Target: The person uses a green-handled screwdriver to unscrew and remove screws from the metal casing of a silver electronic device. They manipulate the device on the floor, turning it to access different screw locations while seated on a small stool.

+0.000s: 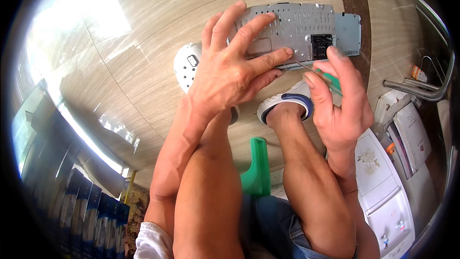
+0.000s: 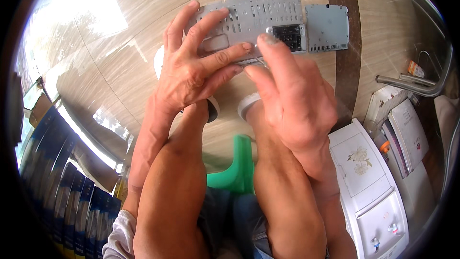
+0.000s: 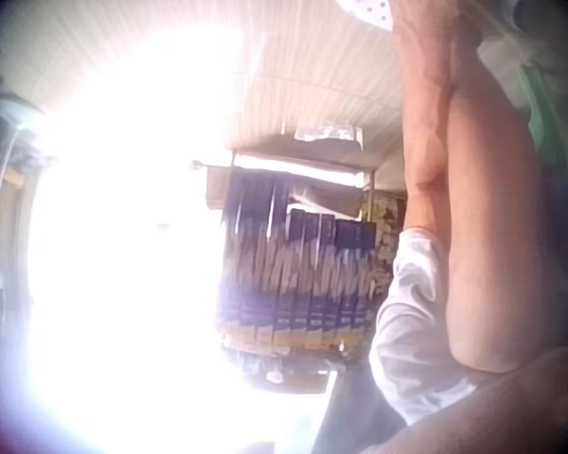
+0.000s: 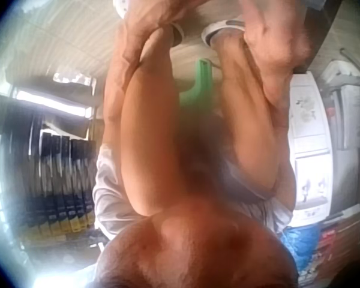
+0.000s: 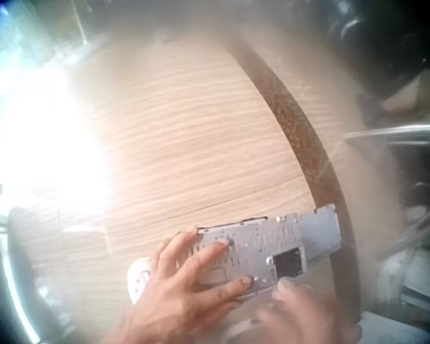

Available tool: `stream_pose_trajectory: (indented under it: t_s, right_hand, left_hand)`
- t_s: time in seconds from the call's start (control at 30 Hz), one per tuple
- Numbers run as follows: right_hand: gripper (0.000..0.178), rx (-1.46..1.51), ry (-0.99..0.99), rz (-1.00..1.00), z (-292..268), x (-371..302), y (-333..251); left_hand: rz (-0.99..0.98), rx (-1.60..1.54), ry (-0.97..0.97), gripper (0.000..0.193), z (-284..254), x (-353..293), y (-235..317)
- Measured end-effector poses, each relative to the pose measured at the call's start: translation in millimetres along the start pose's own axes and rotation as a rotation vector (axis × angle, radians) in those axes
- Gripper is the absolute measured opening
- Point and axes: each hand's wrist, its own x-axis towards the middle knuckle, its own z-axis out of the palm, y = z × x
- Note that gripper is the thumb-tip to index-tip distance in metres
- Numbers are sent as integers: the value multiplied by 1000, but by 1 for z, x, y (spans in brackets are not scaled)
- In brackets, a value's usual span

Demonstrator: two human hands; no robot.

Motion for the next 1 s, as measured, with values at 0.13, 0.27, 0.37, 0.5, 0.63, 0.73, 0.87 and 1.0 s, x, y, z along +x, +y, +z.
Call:
stream_pose_trajectory:
  t_s: [0.13, 0.27, 0.37, 0.5, 0.63, 0.73, 0.87, 1.0]
  right_hand:
    - [58, 106, 73, -39, 13, 5, 5]
    - [54, 216, -4, 54, 5, -1, -4]
    - [50, 30, -73, 63, -1, 3, -2]
    - [54, 68, 66, -44, 13, 3, 10]
    - [57, 196, 62, 16, 12, 5, 0]
    - [57, 110, 48, 21, 10, 5, 0]
    - [56, 74, 69, -28, 10, 3, 12]
    - [52, 140, -31, -7, 9, 5, 5]
  left_hand:
    - [0, 7, -6, 39, 0, 1, -2]
    - [-19, 18, -28, 41, -3, 2, -3]
    - [-3, 11, -12, 40, -2, 1, -3]
    - [26, 31, -18, 44, 0, 1, -4]
    - [-46, -84, 4, 74, 0, 2, -8]
    - [-92, -151, 22, 102, 2, -3, -12]
    - [-186, -254, 69, 119, 4, -6, -15]
    - [-252, -396, 17, 135, 2, -7, -21]
